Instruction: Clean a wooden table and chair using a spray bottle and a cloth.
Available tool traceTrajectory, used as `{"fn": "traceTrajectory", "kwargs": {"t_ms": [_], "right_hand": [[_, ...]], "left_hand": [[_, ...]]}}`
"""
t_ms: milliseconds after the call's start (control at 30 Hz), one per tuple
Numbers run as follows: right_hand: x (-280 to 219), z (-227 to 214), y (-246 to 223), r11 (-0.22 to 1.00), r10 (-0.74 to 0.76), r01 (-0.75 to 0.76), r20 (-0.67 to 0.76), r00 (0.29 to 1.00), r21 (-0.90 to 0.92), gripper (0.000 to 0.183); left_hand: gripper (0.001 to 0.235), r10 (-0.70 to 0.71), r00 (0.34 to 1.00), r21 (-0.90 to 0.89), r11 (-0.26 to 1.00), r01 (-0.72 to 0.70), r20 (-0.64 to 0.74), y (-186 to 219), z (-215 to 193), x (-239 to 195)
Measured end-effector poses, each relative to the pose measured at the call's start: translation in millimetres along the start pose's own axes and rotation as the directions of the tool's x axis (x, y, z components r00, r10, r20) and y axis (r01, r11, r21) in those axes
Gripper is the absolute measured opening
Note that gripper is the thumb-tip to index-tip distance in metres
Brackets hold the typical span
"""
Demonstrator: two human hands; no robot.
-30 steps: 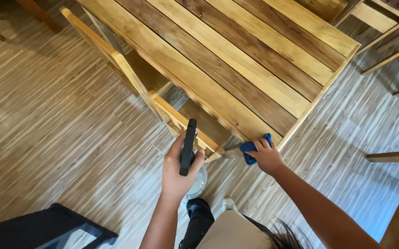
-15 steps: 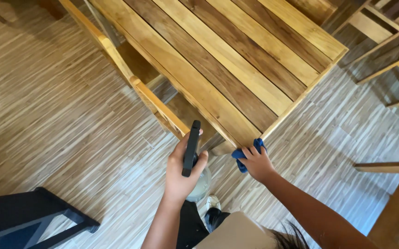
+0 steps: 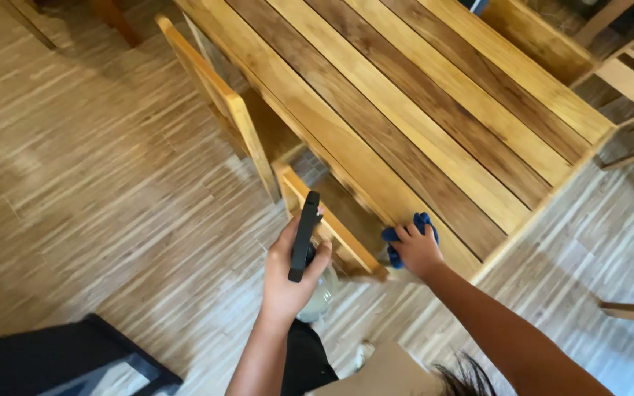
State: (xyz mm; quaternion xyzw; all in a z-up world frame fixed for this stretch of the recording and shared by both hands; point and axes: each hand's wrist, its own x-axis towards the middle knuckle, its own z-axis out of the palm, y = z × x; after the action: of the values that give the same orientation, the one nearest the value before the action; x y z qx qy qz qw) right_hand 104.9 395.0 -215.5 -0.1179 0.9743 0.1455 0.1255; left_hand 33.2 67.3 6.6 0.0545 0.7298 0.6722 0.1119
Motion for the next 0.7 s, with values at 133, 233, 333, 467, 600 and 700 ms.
{"fn": "traceTrajectory", "kwargs": {"t_ms": [133, 233, 333, 467, 600, 700], "right_hand": [[57.1, -13.9, -7.5, 0.999, 0.017, -0.017, -0.010, 1.000, -0.033, 0.031], [100.4, -29.2, -13.6, 0.999, 0.029, -0.029, 0.014, 0.999, -0.045, 0.033], [128.9, -32.9, -19.7, 0.997, 0.077, -0.077, 0.012, 0.997, -0.029, 0.034], [180.9, -39.2, -22.4, 0.993, 0.112, -0.110, 0.069, 0.991, -0.034, 0.035], [248.9, -66.8, -30.6, 0.994, 0.105, -0.101, 0.108, 0.989, -0.045, 0.036], [309.9, -88.8, -38.8, 0.996, 0.083, -0.081, 0.101, 0.991, -0.020, 0.043]], "left_hand": [[0.054, 0.278, 0.961, 0.034, 0.960, -0.277, -0.011, -17.9, -62.1, 54.9], [0.057, 0.074, 0.997, 0.163, 0.984, -0.068, -0.026, -13.9, -108.8, 94.6], [0.055, 0.232, 0.972, 0.130, 0.965, -0.227, -0.026, -13.5, -149.3, 124.3], [0.053, 0.108, 0.990, 0.178, 0.980, -0.091, -0.088, -12.5, -189.6, 159.4], [0.054, 0.156, 0.984, 0.182, 0.974, -0.138, -0.089, -28.7, -218.6, 193.7], [0.054, -0.005, 0.996, 0.137, 0.990, 0.017, -0.085, -35.1, -236.8, 224.3]]}}
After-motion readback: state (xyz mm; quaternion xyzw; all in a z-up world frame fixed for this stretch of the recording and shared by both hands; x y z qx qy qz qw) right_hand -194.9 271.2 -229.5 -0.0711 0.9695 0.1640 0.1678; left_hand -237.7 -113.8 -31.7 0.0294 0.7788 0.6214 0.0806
